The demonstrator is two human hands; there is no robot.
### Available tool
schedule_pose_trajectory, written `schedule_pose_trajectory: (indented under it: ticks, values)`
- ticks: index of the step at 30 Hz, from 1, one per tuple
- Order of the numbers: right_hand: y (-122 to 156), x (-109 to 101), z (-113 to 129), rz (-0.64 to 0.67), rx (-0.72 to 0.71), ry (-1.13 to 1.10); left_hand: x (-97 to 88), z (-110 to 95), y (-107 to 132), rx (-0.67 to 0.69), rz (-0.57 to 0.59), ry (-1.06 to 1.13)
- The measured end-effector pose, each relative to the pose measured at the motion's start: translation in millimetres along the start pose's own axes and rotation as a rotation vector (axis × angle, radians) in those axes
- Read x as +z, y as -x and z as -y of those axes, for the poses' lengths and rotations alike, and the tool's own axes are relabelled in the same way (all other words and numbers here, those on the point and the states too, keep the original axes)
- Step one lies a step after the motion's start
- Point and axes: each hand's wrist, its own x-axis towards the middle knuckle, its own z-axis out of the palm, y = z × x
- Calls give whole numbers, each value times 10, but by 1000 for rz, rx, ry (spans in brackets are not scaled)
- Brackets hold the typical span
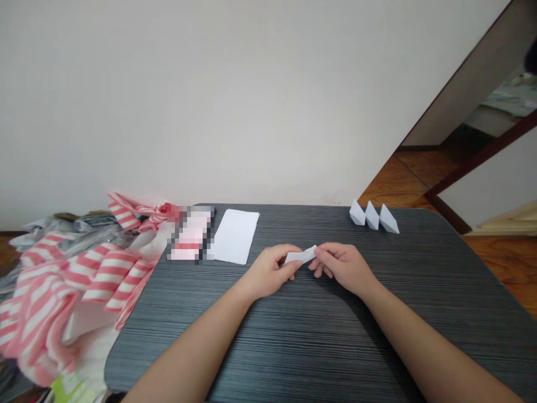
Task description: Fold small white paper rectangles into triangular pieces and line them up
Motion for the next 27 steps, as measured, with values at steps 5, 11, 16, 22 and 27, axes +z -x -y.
schedule_pose_trajectory:
  ticks: [5,11,16,22,27]
  values:
    - [-14,6,-38,42,-32,46,0,-1,-1,-32,-9,-82]
    - [6,57,-83,-108,-207,-74,-9,47,6,-92,-59,-32]
    - [24,29,-89,-108,-328,81,-20,69,-2,-95,-67,-24]
    - [10,-16,-65,-108,-411,273,-23,31,-1,-86,-83,-54]
    - [2,-24,-68,-104,-439,322,-13,11,-9,-82,-122,-82]
